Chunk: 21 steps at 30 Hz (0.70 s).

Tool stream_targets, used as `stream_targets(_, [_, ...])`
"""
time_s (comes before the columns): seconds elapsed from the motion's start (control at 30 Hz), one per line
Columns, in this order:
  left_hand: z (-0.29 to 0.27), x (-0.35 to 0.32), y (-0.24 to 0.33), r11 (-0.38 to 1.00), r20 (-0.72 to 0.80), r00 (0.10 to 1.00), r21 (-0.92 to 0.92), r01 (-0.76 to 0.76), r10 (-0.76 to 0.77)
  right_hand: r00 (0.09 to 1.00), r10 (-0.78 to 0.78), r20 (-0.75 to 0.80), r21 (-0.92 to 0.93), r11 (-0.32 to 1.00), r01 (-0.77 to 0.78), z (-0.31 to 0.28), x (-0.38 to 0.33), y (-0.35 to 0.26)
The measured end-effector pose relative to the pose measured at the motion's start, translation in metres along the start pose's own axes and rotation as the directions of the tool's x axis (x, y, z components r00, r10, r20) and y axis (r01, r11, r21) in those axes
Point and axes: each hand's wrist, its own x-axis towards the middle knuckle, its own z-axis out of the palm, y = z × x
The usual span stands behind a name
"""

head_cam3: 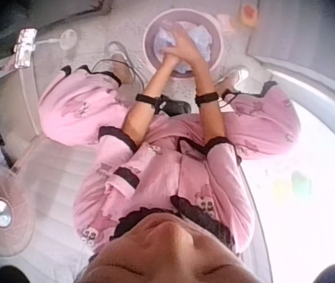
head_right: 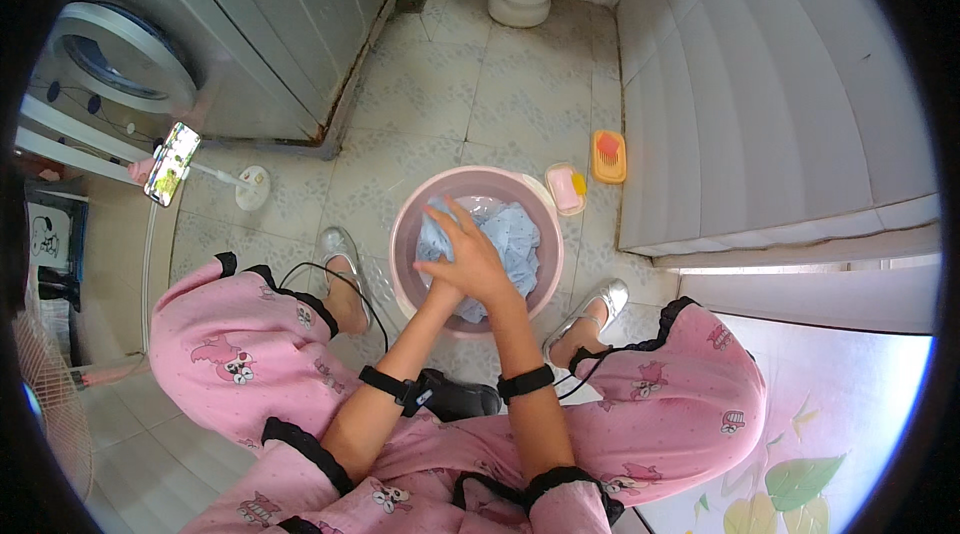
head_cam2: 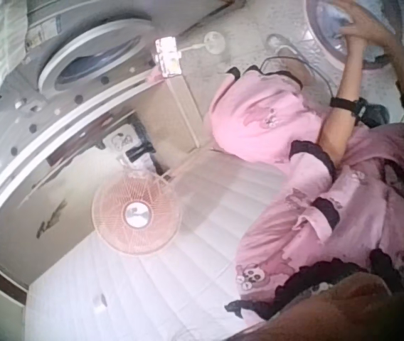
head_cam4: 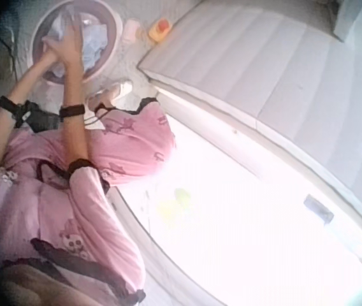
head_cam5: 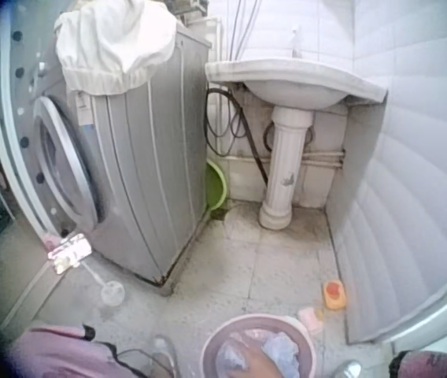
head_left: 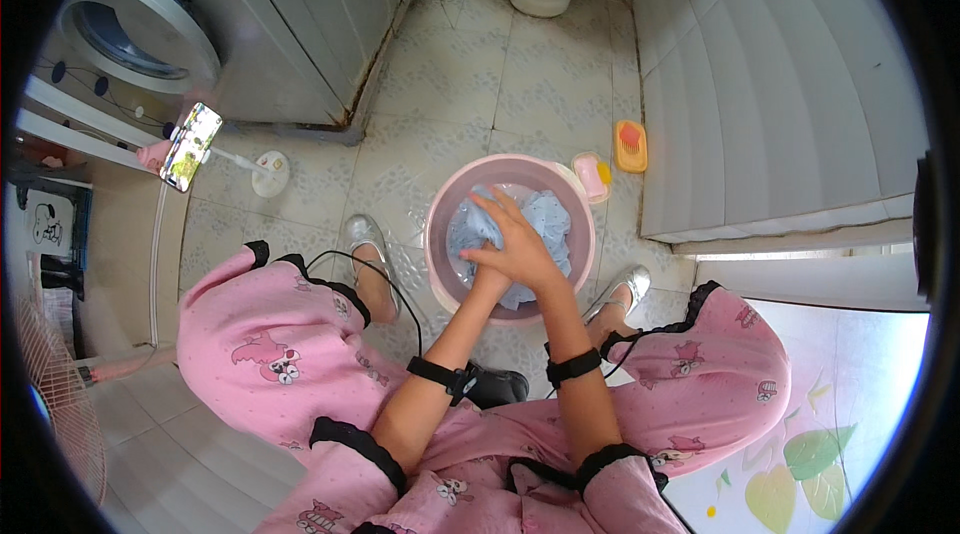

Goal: The recorder is washing light blue clothes in a pink bucket using soap.

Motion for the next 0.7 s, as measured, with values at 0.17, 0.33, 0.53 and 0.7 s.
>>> stream_targets(0.17, [0.016, -0.011, 0.009, 0.965, 0.205, 0.948, 0.053, -0.258, 0.242, 0.995, 0.102, -0.009, -0.066, 0.992, -0.103, 0.013, -0.009, 0.032])
stream_targets(0.33, [0.005, -0.018, 0.027, 0.92, 0.162, 0.978, 0.348, -0.179, 0.128, 0.785, 0.617, -0.053, 0.893, 0.382, -0.24, 0.003, -0.004, 0.017])
stream_targets(0.53, [0.005, -0.01, 0.004, 0.912, 0.204, 0.949, 0.286, -0.294, 0.242, 0.813, 0.572, 0.109, 0.972, 0.109, -0.207, 0.0, -0.006, 0.015])
stream_targets(0.7, [0.015, -0.014, 0.006, 0.784, 0.112, 0.951, 0.543, -0.301, 0.287, 0.821, 0.564, 0.088, 0.987, 0.059, -0.146, 0.002, -0.014, 0.037])
